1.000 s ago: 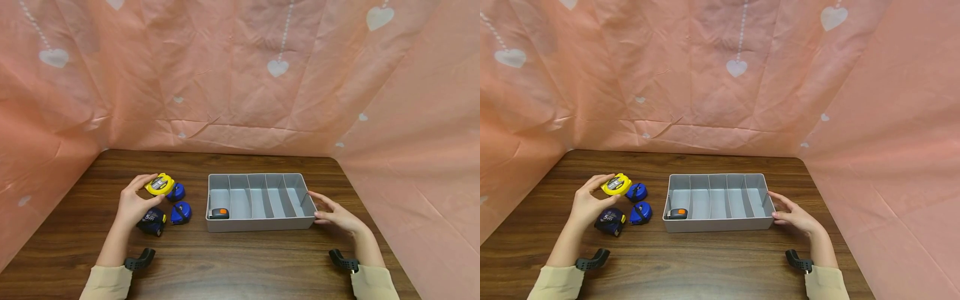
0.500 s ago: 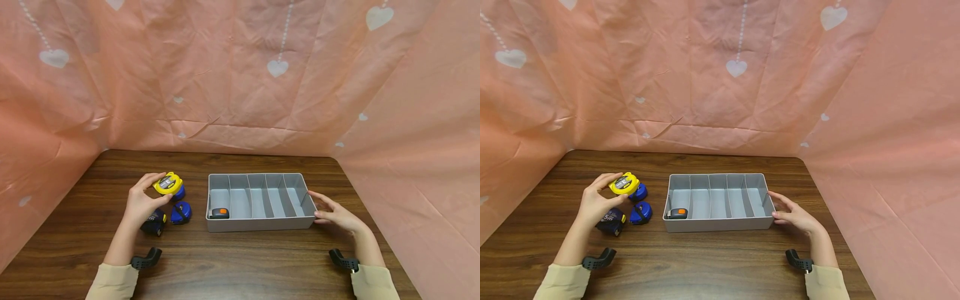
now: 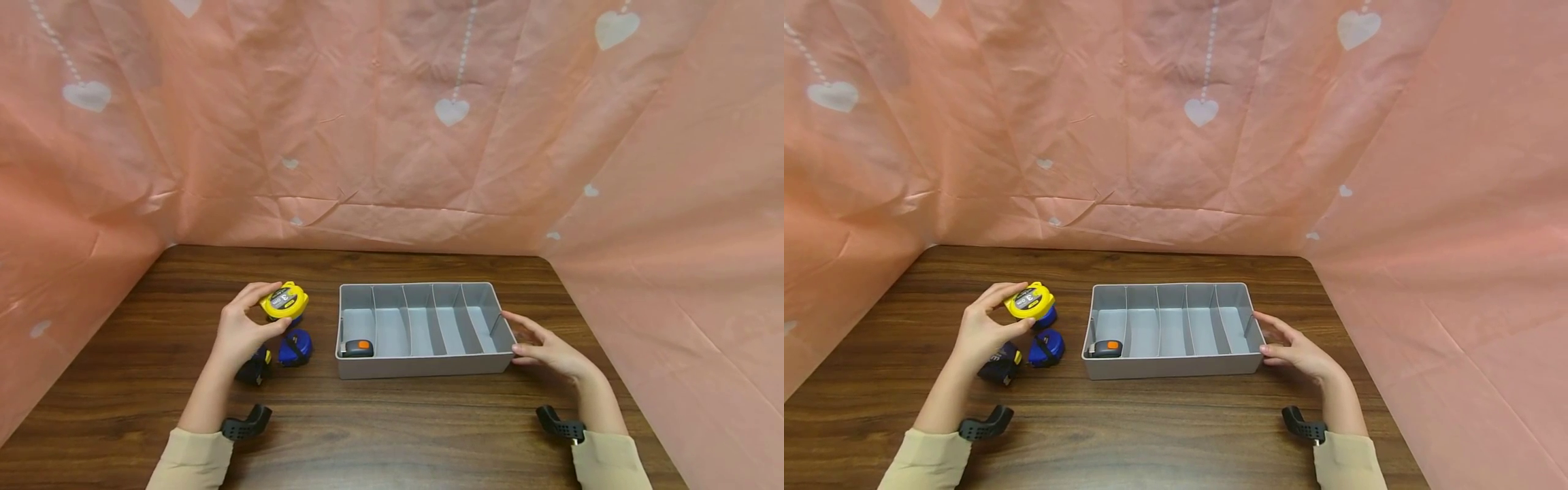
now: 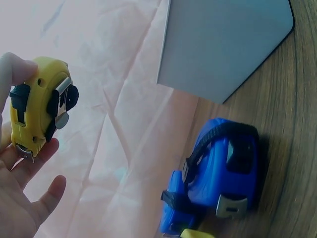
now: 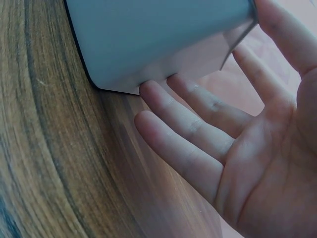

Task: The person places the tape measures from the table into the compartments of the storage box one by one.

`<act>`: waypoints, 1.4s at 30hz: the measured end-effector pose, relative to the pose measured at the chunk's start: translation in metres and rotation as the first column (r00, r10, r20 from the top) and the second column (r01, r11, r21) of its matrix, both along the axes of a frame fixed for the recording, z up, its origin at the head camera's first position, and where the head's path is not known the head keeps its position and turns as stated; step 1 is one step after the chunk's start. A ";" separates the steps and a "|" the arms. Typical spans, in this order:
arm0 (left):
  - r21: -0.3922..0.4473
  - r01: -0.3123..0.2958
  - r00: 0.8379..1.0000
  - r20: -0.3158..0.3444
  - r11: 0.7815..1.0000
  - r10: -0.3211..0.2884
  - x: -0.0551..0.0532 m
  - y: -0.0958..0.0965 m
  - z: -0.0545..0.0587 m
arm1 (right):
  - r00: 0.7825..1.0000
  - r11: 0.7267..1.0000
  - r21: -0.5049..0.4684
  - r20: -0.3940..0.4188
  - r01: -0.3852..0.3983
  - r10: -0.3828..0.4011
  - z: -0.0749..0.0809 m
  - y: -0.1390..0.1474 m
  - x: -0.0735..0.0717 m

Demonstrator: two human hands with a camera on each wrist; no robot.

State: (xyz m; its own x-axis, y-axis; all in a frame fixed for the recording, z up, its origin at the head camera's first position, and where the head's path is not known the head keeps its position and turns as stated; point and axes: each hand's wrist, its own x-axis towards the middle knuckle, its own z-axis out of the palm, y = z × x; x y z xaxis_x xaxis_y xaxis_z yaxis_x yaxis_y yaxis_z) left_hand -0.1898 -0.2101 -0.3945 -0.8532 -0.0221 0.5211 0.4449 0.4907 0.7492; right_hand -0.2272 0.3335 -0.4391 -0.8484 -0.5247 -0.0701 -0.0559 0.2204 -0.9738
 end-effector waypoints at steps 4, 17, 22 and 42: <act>-0.002 0.019 1.000 -0.001 1.000 -0.019 0.010 0.011 0.015 | 1.000 1.000 -0.002 0.003 0.003 -0.003 0.000 -0.001 0.000; 0.015 0.055 0.997 0.057 0.998 -0.056 0.011 0.028 0.024 | 1.000 1.000 -0.002 0.004 -0.002 0.002 0.002 -0.001 0.000; 0.035 0.078 0.994 0.072 0.996 -0.080 0.011 0.034 0.026 | 1.000 1.000 0.001 0.003 0.002 -0.002 0.002 -0.002 0.000; 0.079 0.149 0.987 0.046 0.986 -0.153 -0.020 0.044 -0.006 | 1.000 1.000 0.009 -0.011 0.002 -0.002 0.001 -0.001 -0.002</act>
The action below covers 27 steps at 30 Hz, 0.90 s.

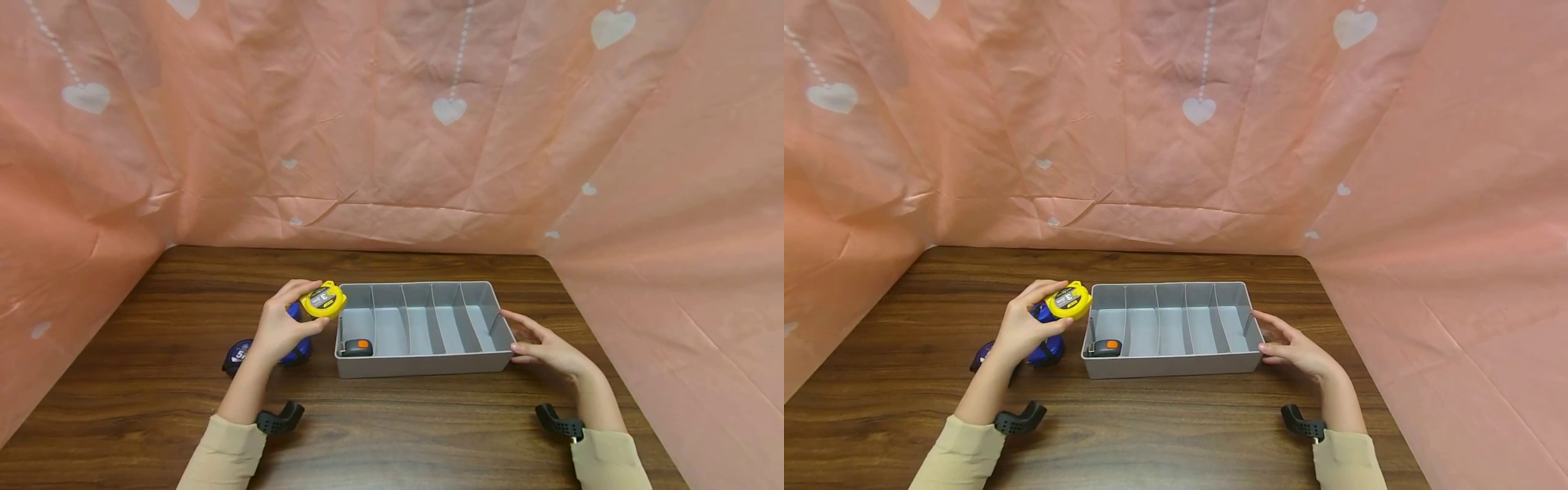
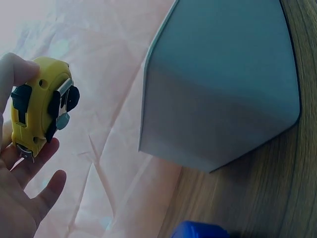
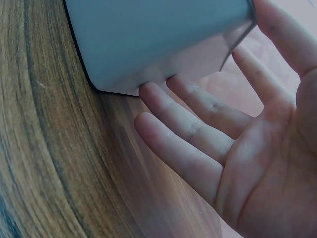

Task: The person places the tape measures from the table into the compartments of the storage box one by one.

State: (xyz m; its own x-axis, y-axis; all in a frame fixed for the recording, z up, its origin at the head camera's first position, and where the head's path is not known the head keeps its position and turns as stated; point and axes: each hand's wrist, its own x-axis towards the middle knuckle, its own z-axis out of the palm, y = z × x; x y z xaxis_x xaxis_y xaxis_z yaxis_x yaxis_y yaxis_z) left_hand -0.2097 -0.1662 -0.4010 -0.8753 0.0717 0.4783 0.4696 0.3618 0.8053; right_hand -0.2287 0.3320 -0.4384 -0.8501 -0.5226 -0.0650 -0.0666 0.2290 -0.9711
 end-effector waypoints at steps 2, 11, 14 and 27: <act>0.004 0.012 1.000 -0.001 1.000 -0.012 -0.001 0.002 0.000 | 1.000 1.000 0.001 0.002 0.001 -0.001 0.000 0.000 0.000; 0.013 0.057 0.998 0.006 0.998 -0.057 0.004 0.016 0.010 | 1.000 1.000 0.013 -0.002 -0.003 0.003 0.001 -0.001 0.001; 0.000 0.059 0.998 0.002 0.998 -0.059 0.011 0.022 0.022 | 1.000 1.000 0.009 0.003 -0.002 0.002 0.002 -0.001 0.001; -0.012 0.088 0.996 -0.013 0.996 -0.088 0.015 0.037 0.028 | 1.000 1.000 0.000 0.005 -0.009 0.009 0.001 0.000 0.000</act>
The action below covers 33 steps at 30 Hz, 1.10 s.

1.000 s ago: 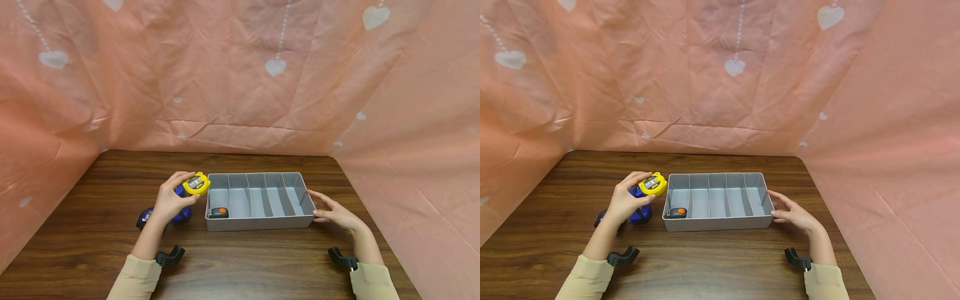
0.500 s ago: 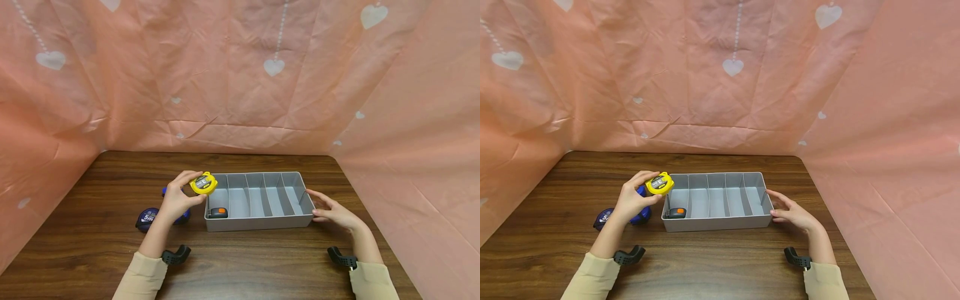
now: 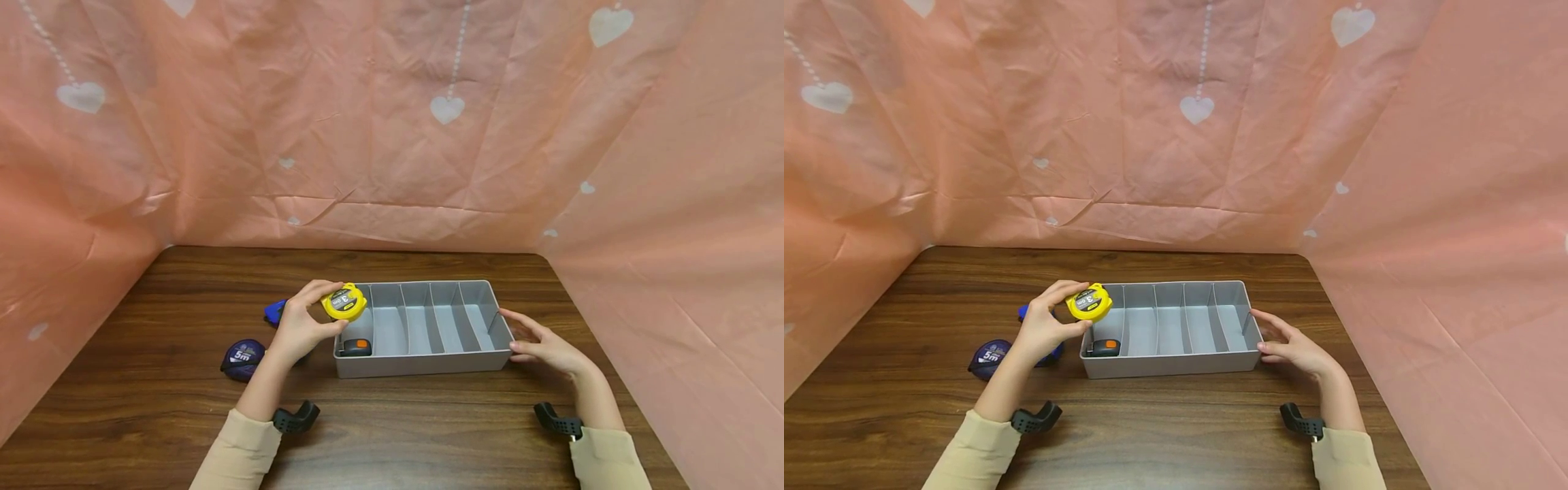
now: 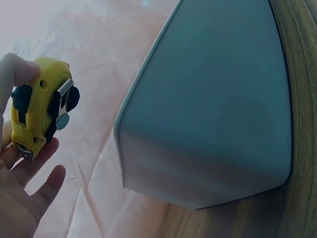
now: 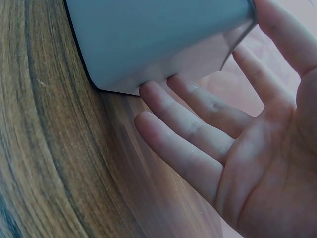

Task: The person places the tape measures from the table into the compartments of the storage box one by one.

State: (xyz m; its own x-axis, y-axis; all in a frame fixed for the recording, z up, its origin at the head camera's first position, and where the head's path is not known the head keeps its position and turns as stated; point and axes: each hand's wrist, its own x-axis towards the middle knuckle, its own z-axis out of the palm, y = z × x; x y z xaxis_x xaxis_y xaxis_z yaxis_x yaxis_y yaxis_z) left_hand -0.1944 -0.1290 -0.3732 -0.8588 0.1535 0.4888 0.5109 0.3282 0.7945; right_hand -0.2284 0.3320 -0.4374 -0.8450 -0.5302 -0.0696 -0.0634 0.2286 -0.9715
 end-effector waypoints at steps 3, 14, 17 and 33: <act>0.006 0.006 1.000 0.003 1.000 -0.006 -0.008 0.001 -0.012 | 1.000 1.000 -0.001 0.001 -0.001 0.001 -0.001 0.000 -0.001; -0.008 0.062 0.998 -0.006 0.998 -0.062 -0.021 0.008 -0.036 | 1.000 1.000 0.000 0.003 0.001 -0.001 0.000 -0.001 0.000; -0.017 0.077 0.997 -0.012 0.997 -0.077 -0.021 0.010 -0.038 | 1.000 1.000 0.005 0.002 0.003 -0.003 0.001 -0.001 0.001; -0.094 0.075 0.996 -0.034 0.993 -0.078 -0.019 0.021 -0.043 | 1.000 1.000 -0.005 0.011 0.011 -0.011 0.001 -0.002 0.002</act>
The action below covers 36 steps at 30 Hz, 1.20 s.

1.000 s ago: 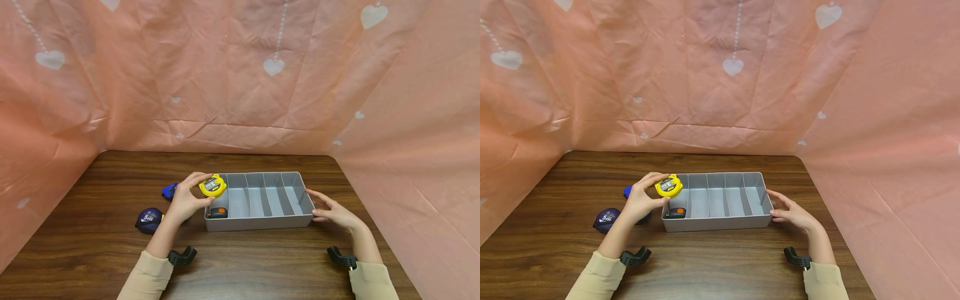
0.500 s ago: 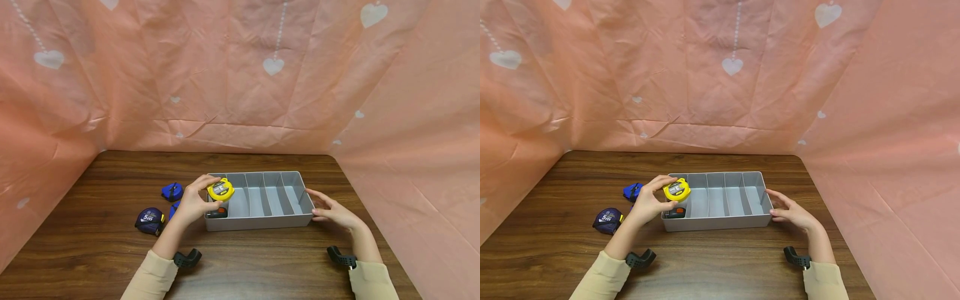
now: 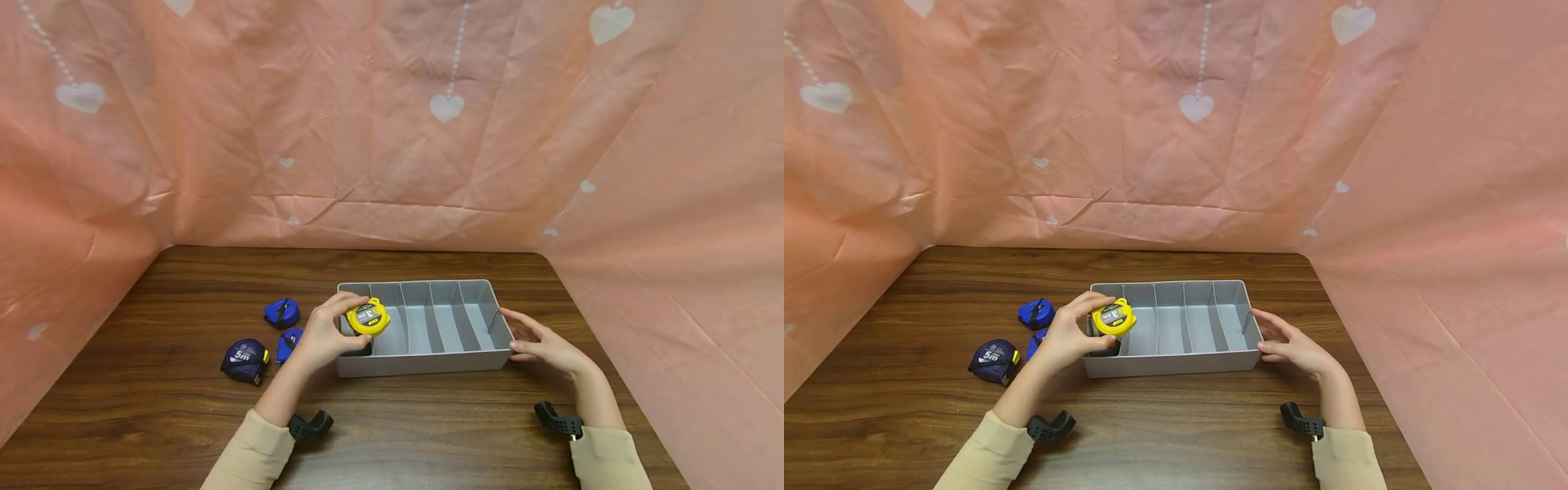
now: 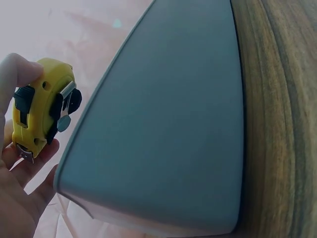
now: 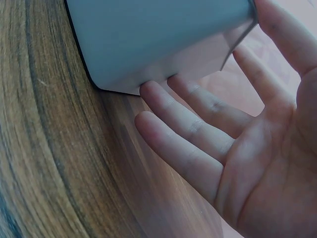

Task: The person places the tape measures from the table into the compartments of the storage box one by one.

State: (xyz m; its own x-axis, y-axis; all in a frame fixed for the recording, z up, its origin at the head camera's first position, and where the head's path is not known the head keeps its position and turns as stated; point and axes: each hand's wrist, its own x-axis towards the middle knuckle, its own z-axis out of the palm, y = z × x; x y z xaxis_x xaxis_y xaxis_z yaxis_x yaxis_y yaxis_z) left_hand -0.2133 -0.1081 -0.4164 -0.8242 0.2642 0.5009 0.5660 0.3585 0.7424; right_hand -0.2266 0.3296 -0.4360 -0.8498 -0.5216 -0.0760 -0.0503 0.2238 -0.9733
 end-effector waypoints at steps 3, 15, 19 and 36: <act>-0.015 0.002 1.000 0.001 1.000 -0.002 0.001 0.002 -0.001 | 1.000 1.000 -0.002 -0.003 0.000 0.000 0.000 0.000 0.000; -0.062 0.010 1.000 -0.002 0.998 -0.010 0.000 0.010 -0.007 | 1.000 1.000 -0.004 -0.007 0.003 -0.003 -0.002 0.001 0.000; -0.092 0.011 0.999 -0.032 0.996 -0.014 0.000 0.012 -0.010 | 1.000 1.000 -0.006 -0.006 0.000 0.000 -0.002 0.001 -0.001; -0.171 0.003 0.999 -0.038 0.985 -0.010 0.000 0.019 -0.016 | 1.000 1.000 0.001 -0.010 0.001 -0.001 -0.001 0.000 0.000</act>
